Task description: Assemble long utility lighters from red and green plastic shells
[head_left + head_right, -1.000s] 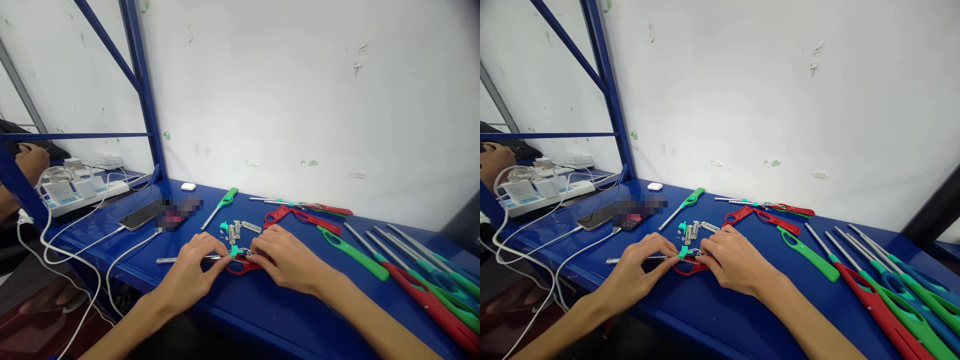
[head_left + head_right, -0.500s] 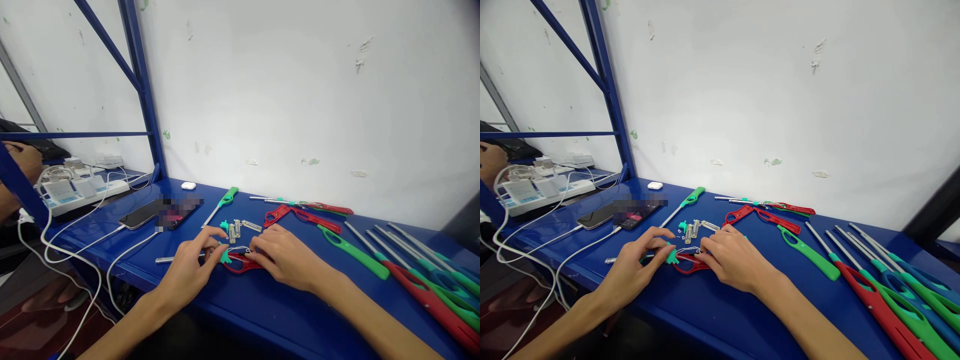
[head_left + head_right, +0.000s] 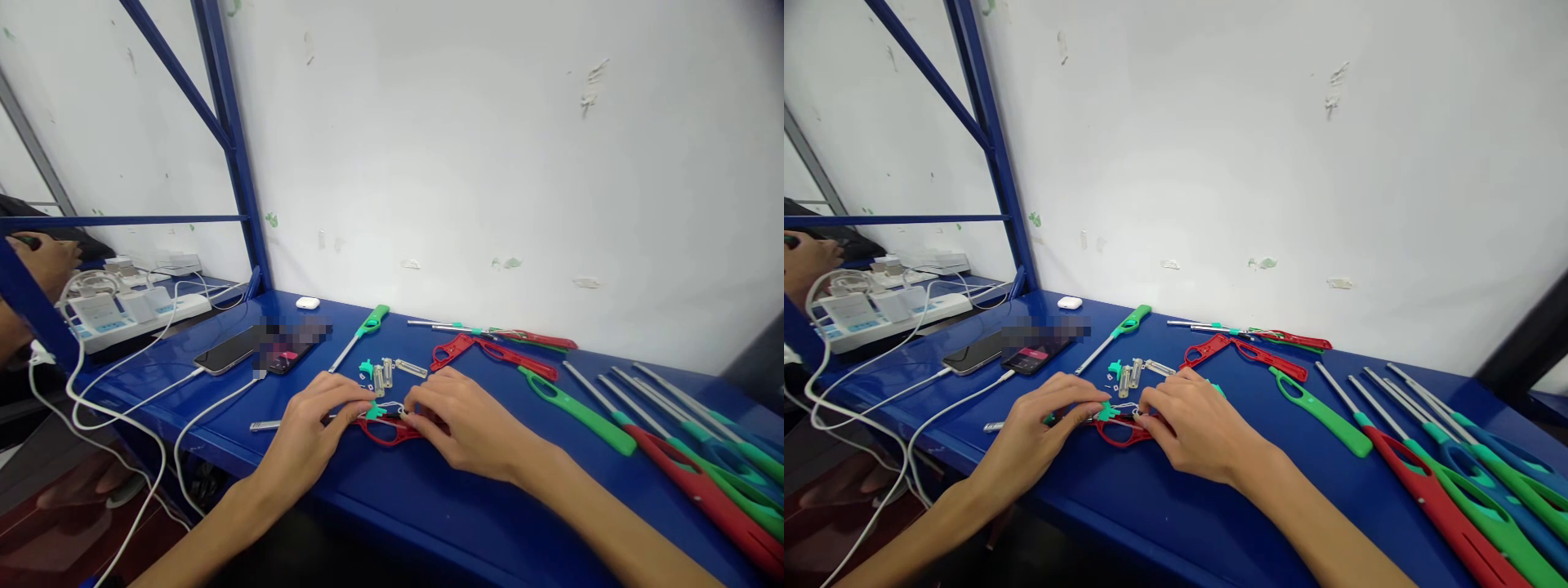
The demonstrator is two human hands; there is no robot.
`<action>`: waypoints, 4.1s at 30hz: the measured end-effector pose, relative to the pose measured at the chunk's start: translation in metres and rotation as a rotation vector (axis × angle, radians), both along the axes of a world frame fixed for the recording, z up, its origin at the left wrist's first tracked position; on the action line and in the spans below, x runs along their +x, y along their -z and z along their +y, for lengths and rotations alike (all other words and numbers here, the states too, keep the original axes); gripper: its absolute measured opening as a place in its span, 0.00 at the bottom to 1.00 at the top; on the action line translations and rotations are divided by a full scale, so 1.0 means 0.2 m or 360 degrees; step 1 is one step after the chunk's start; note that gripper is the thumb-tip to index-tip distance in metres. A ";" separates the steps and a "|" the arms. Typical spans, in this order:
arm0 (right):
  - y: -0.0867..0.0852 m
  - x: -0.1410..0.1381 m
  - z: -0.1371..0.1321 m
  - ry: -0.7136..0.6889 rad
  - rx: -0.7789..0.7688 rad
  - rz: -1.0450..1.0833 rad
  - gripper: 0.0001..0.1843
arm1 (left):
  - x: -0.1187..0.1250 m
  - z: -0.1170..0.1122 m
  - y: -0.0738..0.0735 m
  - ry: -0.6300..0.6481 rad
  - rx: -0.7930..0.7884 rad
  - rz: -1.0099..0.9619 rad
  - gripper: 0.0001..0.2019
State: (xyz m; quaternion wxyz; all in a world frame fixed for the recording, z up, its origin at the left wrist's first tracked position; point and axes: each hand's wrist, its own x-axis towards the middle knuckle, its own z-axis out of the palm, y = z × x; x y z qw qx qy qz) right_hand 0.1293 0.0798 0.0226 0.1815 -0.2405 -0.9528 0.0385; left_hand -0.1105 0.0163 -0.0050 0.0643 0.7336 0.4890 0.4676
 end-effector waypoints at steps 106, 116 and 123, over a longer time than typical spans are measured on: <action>0.07 -0.08 -0.04 -0.0022 -0.1024 0.0720 0.11 | -0.02 -0.03 0.06 0.0140 0.0533 0.0646 0.20; 0.08 -0.09 -0.04 -0.0057 -0.0957 0.0693 0.14 | -0.03 -0.01 0.07 0.0118 0.0656 0.0773 0.18; 0.04 -0.08 -0.03 -0.0013 -0.0917 0.0632 0.11 | -0.03 -0.02 0.07 0.0099 0.0618 0.0758 0.19</action>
